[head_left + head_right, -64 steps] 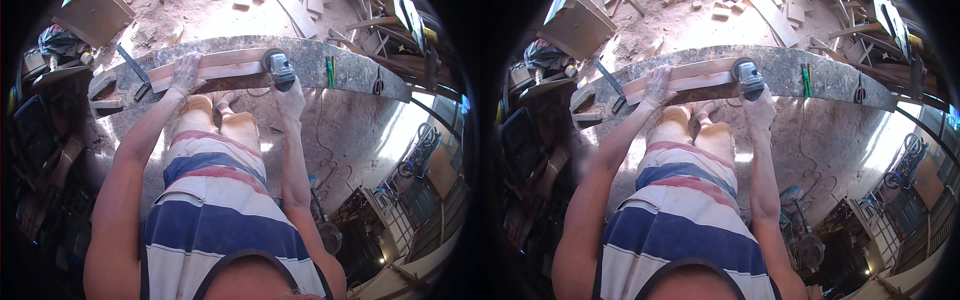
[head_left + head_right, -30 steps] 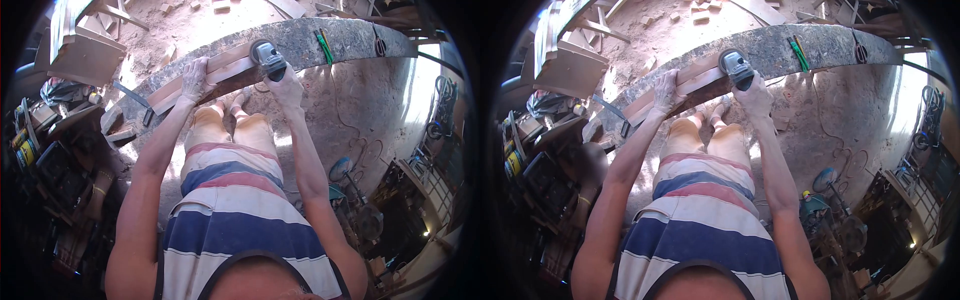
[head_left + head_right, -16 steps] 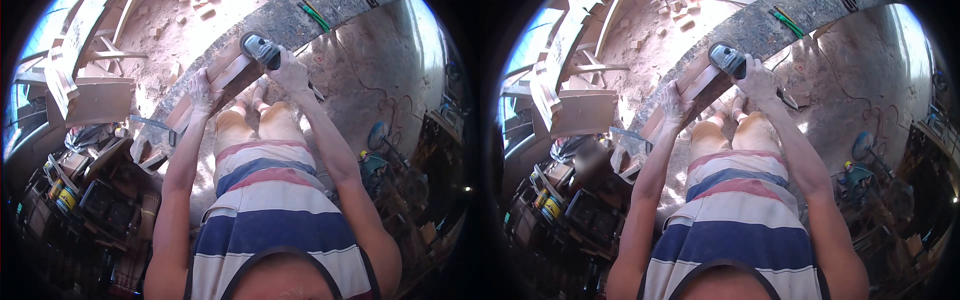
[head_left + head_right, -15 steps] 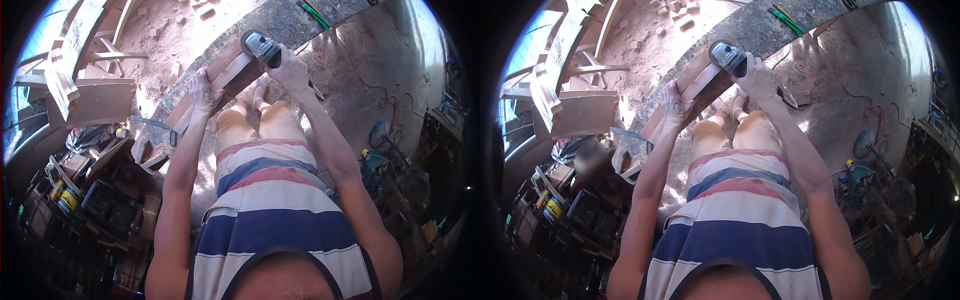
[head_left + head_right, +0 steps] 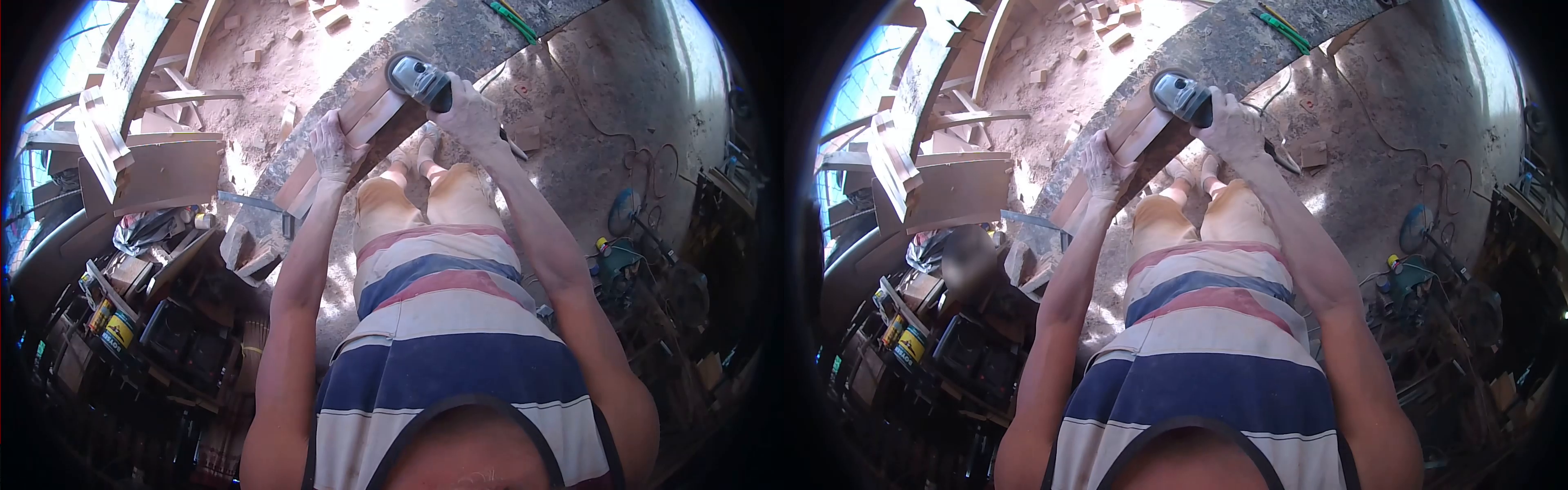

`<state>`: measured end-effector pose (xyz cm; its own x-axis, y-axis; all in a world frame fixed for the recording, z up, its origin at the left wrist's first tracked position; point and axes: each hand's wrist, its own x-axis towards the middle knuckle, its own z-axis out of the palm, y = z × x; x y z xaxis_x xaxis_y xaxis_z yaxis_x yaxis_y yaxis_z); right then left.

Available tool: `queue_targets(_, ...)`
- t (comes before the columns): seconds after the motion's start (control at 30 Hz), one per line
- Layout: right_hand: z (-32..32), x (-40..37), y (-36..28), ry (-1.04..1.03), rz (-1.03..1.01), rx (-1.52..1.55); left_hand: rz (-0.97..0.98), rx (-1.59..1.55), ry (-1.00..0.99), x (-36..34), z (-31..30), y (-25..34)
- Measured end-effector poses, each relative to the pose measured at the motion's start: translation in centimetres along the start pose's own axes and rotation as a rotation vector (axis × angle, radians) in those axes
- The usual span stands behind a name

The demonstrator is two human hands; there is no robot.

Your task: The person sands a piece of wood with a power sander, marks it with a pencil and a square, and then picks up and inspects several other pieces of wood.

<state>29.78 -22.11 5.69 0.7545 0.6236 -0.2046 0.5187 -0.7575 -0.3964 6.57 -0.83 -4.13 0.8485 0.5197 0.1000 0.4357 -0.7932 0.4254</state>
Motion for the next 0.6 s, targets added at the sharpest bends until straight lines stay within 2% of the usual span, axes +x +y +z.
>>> queue_targets(0.13,-0.4,0.0,0.7,-0.020,-0.016,0.008,0.002,0.001,-0.004,-0.1,0.0,-0.1)
queue_targets(0.23,-1.0,0.6,1.7,0.005,0.053,-0.027,-0.010,-0.008,-0.007,-0.1,0.1,-0.2)
queue_targets(0.37,-1.0,1.4,2.8,0.055,0.142,0.082,0.004,0.012,0.001,-0.1,0.4,-0.4)
queue_targets(0.6,-1.1,0.6,-0.1,-0.043,0.010,0.003,0.005,0.035,0.007,0.2,-0.2,0.3)
